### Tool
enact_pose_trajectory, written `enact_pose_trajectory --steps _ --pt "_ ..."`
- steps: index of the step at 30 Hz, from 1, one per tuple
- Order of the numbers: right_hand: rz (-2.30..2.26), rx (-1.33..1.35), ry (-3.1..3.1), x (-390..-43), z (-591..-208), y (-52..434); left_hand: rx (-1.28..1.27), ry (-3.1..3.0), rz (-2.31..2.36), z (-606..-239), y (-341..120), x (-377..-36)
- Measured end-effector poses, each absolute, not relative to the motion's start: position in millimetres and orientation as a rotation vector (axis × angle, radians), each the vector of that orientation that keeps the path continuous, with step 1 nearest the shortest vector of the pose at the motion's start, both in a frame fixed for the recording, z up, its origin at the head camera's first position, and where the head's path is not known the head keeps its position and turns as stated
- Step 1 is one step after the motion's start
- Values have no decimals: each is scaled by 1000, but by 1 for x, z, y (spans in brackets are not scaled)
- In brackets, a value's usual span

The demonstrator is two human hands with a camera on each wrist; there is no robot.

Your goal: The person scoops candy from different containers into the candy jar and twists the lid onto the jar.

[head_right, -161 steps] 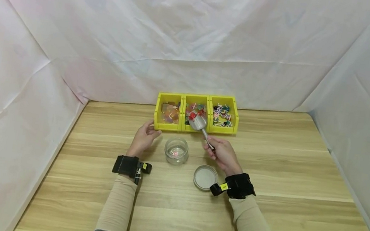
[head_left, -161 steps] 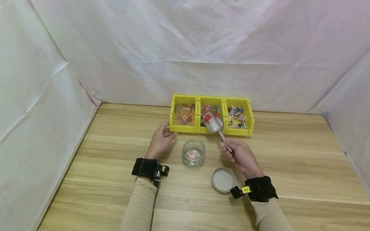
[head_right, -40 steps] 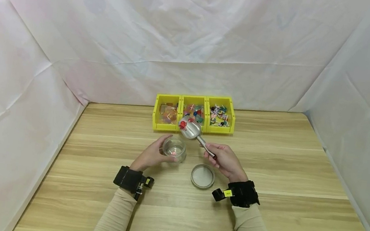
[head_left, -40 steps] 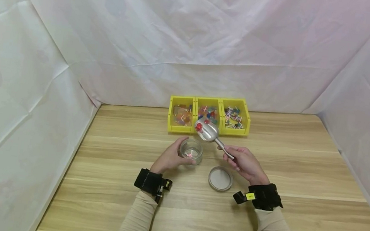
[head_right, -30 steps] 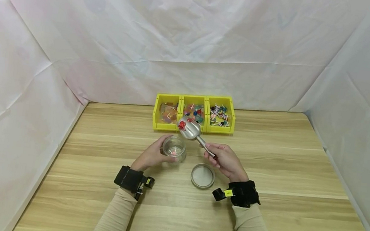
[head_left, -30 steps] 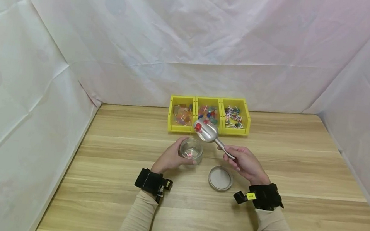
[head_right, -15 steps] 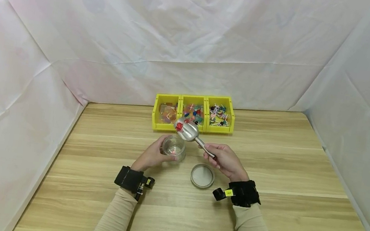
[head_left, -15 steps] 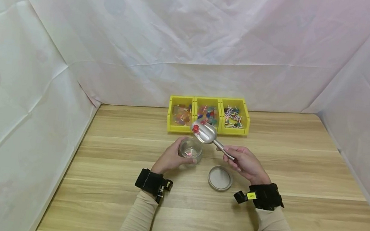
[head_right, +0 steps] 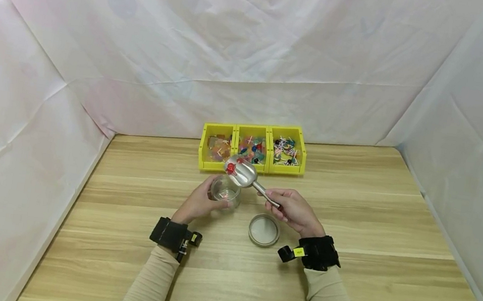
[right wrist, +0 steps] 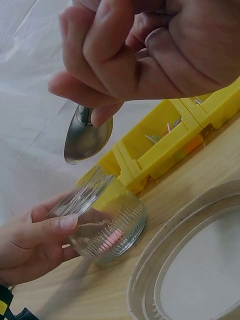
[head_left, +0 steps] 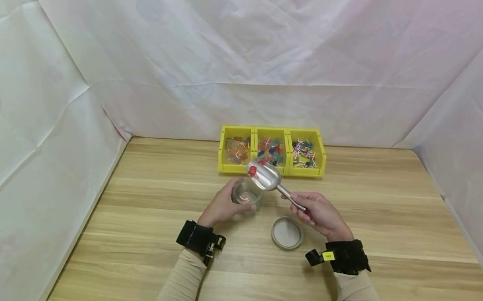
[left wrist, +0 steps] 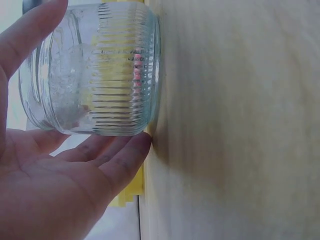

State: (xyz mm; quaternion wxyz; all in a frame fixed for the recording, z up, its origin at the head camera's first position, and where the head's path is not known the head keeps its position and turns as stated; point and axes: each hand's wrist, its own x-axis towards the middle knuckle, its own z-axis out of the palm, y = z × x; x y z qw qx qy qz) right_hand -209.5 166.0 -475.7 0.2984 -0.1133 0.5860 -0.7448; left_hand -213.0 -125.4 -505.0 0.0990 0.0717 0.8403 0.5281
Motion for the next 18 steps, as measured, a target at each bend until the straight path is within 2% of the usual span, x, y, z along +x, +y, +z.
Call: enact_pose_trajectory --steps 18 --pt "-1948 -332 1549 -210 -475 167 195 2493 1612 -509 -126 -215"
